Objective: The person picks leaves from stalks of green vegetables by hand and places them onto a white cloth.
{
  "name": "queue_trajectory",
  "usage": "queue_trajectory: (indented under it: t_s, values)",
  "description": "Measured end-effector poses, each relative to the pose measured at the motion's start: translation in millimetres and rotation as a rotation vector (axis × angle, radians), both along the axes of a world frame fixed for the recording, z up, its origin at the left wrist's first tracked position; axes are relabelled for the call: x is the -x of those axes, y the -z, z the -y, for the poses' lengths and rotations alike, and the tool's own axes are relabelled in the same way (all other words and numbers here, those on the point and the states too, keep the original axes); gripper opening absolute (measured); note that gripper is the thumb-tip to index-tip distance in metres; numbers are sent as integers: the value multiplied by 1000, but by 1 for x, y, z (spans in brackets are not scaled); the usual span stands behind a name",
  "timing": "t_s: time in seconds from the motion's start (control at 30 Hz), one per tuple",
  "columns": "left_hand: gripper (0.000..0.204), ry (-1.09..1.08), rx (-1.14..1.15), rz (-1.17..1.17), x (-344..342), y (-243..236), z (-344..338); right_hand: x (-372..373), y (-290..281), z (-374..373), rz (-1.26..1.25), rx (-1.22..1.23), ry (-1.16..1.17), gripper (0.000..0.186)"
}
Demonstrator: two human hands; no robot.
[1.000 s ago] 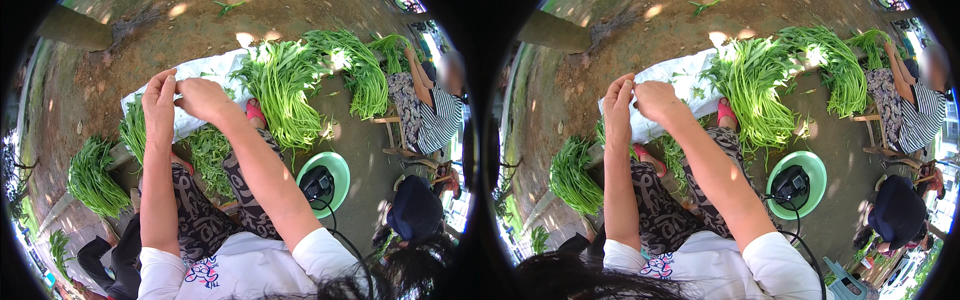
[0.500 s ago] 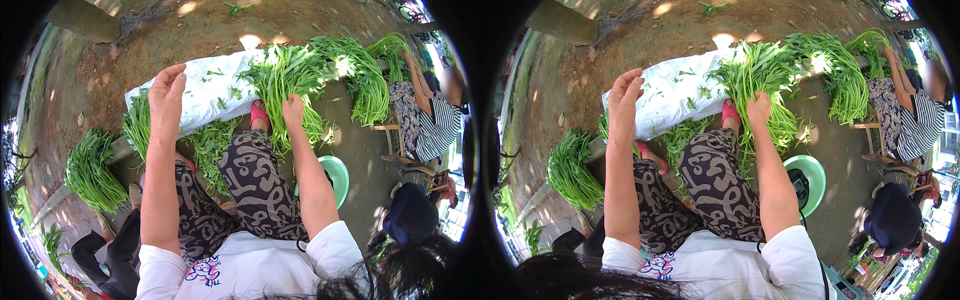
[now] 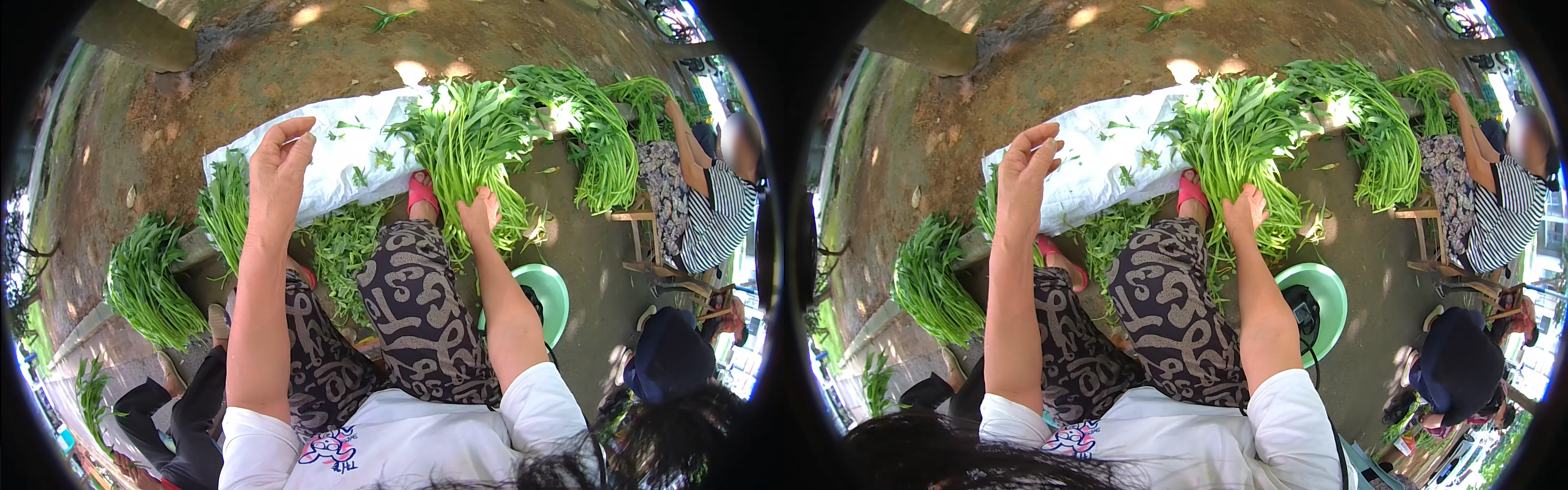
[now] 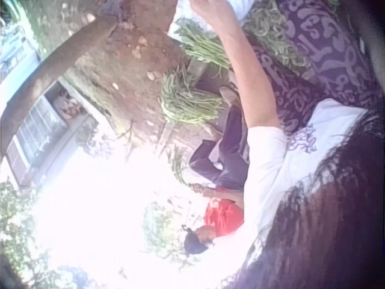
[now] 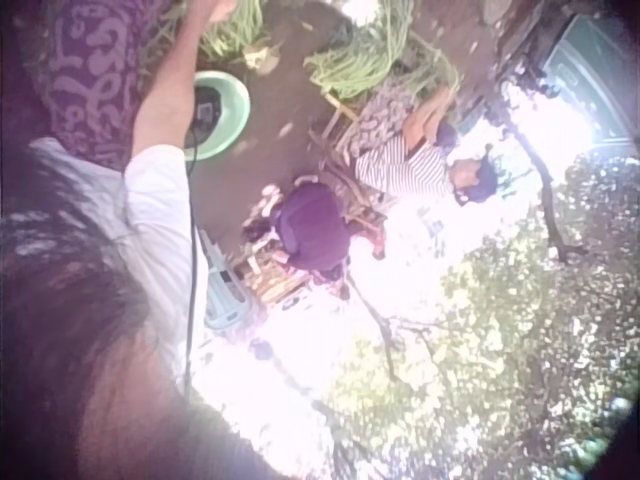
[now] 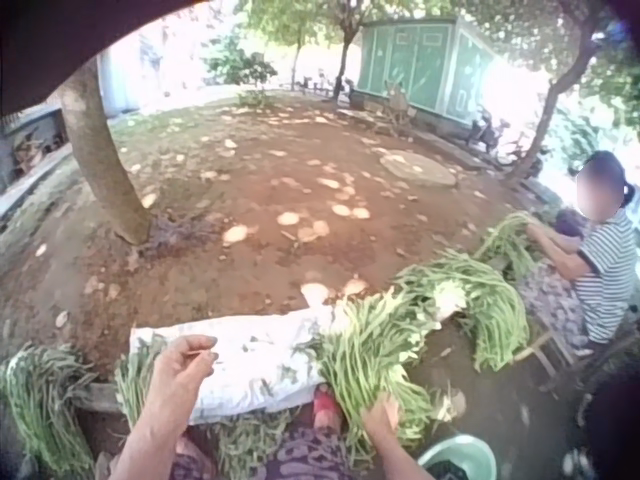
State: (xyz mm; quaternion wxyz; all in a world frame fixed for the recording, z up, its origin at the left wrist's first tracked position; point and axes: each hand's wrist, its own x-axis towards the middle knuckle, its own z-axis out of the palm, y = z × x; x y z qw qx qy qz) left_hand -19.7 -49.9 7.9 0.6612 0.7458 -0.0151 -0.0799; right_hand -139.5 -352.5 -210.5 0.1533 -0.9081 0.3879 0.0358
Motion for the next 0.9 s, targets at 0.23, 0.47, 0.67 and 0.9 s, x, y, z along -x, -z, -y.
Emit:
queue_trajectory:
  t_s: [0.23, 0.47, 0.67, 0.9]
  values:
    - [25, 41, -18, -20, 1, 2, -1, -11, 2, -3, -52, 67, -13, 54]
    - [27, 81, -27, -23, 1, 3, -1, -6, 21, 11, 95, 65, 20, 41]
    - [30, 114, -64, -37, 2, 1, 0, 9, 29, 18, 414, -6, 50, 36]
    - [31, 135, -62, -41, 2, 1, -2, 8, 9, 31, 321, -142, 132, 49]
